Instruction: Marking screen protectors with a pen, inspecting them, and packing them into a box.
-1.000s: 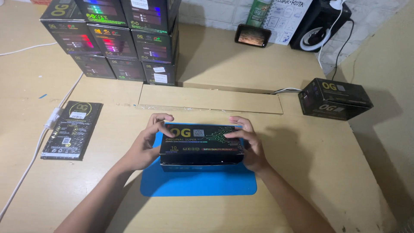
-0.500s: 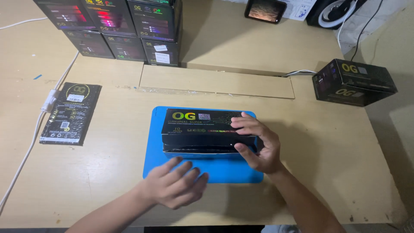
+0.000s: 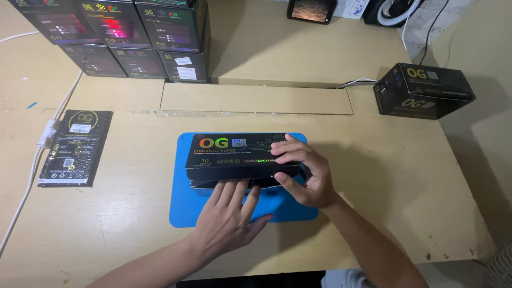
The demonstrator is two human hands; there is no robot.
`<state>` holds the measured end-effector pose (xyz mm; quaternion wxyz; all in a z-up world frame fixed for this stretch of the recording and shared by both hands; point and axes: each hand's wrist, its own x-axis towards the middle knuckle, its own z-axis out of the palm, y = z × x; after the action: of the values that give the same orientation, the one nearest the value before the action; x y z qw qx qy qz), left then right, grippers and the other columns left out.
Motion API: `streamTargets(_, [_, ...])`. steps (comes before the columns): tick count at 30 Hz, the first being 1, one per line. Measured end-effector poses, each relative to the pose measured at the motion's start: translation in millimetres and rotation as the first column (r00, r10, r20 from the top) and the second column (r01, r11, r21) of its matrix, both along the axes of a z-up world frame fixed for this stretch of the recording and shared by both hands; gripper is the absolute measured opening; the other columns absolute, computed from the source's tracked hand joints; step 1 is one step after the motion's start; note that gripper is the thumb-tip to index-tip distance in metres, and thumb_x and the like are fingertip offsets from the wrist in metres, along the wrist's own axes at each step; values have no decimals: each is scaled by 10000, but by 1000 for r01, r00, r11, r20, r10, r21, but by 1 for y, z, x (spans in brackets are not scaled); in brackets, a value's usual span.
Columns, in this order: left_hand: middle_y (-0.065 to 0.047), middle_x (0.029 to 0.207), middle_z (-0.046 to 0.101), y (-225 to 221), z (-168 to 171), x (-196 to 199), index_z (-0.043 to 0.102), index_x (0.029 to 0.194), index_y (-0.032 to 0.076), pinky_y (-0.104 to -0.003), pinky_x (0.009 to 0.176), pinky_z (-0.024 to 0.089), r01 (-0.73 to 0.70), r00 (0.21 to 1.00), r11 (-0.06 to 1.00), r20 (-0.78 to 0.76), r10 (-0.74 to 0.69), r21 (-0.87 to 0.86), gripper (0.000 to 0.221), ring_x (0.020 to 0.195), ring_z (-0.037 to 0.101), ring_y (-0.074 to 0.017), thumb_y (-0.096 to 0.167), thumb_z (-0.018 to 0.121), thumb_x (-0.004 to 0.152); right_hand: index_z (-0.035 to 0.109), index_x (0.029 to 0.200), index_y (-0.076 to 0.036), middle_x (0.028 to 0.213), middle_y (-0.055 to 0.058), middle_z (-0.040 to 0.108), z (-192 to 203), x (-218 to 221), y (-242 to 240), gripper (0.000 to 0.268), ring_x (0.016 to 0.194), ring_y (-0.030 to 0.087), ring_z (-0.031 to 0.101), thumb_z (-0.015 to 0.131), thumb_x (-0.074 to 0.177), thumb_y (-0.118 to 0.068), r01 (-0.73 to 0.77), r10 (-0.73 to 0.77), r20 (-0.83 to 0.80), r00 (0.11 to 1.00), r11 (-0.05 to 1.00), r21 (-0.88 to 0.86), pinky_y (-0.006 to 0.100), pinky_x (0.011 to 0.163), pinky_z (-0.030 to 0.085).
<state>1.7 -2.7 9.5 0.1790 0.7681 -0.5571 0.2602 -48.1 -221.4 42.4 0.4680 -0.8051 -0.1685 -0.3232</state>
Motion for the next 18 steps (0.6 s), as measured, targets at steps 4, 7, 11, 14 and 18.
streamTargets(4, [-211, 1231, 631, 6, -5, 3, 619, 1249, 26, -467, 942, 503, -7, 998, 1000, 69, 6, 18, 619, 1086, 632, -365, 596, 539, 1022, 630, 1069, -79, 1174, 136, 706, -1, 0, 0, 161, 1181, 327, 709, 699, 957, -172, -4, 4, 24, 1000, 1000, -18, 537, 1232, 442])
streamTargets(7, [-130, 1193, 680, 14, -5, 6, 698, 1202, 106, -432, 861, 508, -73, 969, 995, 233, 86, -64, 534, 1039, 676, -283, 588, 556, 1023, 591, 1132, -119, 1247, 111, 666, 0, 0, 1, 315, 1273, 357, 638, 764, 908, -256, 15, -14, 18, 1000, 997, -75, 582, 1241, 398])
streamTargets(11, [-110, 1056, 695, 20, 2, 7, 712, 1040, 101, -370, 769, 477, -229, 912, 970, 328, 245, -87, 542, 948, 681, -250, 619, 558, 1009, 468, 1338, -48, 1393, 169, 546, 5, 0, 4, 532, 1405, 381, 514, 706, 863, -80, 27, -33, -84, 996, 997, -73, 492, 1227, 418])
streamTargets(14, [-129, 1085, 727, 20, -8, 2, 720, 1024, 111, -372, 798, 492, -257, 905, 963, 329, 268, -76, 584, 965, 706, -262, 672, 561, 1001, 388, 1444, -35, 1451, 169, 494, 5, -1, 3, 664, 1463, 354, 447, 681, 851, -94, 1, -7, -174, 985, 999, -32, 459, 1259, 372])
streamTargets(18, [-113, 1148, 736, 20, -14, -1, 693, 1083, 131, -324, 665, 393, -318, 899, 948, 317, 302, -4, 655, 1042, 677, -274, 746, 484, 1006, 354, 1482, -26, 1493, 174, 455, 11, -3, 1, 731, 1492, 345, 416, 699, 844, -124, -15, -4, -245, 970, 997, -73, 438, 1261, 353])
